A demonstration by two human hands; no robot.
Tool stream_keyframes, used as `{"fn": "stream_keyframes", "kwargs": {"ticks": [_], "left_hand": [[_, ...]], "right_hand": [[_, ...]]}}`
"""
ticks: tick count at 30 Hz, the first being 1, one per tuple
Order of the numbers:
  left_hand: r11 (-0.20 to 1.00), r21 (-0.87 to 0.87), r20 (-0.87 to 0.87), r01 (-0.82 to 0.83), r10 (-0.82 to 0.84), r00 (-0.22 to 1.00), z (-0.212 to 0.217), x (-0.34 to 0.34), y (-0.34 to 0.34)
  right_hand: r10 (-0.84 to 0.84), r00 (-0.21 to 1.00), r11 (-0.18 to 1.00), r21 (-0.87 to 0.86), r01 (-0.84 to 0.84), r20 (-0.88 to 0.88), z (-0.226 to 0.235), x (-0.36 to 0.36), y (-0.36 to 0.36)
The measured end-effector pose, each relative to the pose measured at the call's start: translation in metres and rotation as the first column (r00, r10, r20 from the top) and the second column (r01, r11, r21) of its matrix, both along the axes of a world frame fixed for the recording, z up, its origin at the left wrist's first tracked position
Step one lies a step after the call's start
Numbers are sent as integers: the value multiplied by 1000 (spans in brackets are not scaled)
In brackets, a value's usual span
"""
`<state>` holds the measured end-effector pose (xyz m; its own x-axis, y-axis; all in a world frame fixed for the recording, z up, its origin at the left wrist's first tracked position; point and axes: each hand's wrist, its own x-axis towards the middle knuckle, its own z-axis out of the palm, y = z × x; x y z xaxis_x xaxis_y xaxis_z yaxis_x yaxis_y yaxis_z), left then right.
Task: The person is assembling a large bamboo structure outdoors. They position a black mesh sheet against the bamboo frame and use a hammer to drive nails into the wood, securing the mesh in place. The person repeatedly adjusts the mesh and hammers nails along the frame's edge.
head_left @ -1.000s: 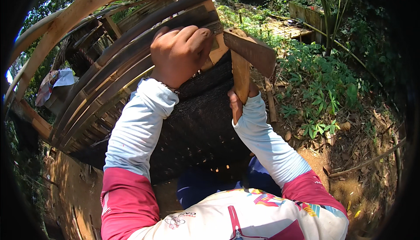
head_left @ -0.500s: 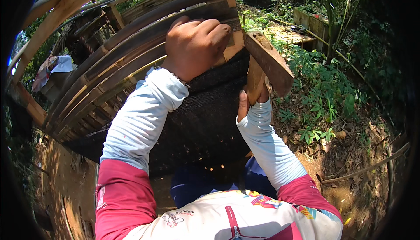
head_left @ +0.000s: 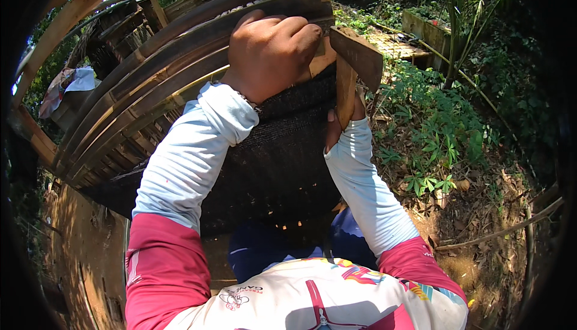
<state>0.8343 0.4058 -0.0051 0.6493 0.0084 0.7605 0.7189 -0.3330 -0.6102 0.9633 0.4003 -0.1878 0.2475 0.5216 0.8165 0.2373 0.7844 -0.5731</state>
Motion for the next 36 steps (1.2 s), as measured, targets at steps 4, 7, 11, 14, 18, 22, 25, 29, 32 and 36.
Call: {"fn": "stream_keyframes", "kwargs": {"ticks": [4, 7, 11, 14, 18, 22, 25, 29, 32, 36], "left_hand": [[999, 21, 2, 29, -29, 1000, -1, -2, 5], [1000, 0, -4, 6, -6, 1000, -2, -4, 2], [998, 41, 1, 54, -54, 999, -1, -1, 5], [1000, 10, 6, 24, -24, 1000, -2, -3, 4], [1000, -6, -3, 15, -15, 1000, -2, -4, 4], [999, -4, 3, 46, -46, 999, -1, -3, 3], [957, -76, 76, 279, -273, 959, 2, -7, 1], [790, -155, 172, 594, -570, 803, 7, -22, -3], [761, -258, 133, 596, -583, 802, 9, -25, -14], [790, -280, 50, 546, -556, 829, 10, -25, -10]], "right_hand": [[0, 1000, 1000, 4, 0, -8, -7, 12, -12], [-55, 989, 998, 18, 53, 138, 11, 10, -12], [48, 999, 998, -37, -49, -23, 2, 10, -5], [-46, 999, 997, 56, 45, 10, -10, 10, 0], [246, 966, 945, -202, -258, -79, -2, 9, -2], [-55, 996, 997, 57, 51, 73, -1, 18, -11], [85, 996, 996, -11, -86, -12, -1, 22, -21], [339, 914, 930, -66, -361, -223, 4, 20, -33], [346, 921, 929, -74, -363, -182, 3, 23, -30], [157, 987, 971, -182, -157, -12, 5, 20, -18]]}}
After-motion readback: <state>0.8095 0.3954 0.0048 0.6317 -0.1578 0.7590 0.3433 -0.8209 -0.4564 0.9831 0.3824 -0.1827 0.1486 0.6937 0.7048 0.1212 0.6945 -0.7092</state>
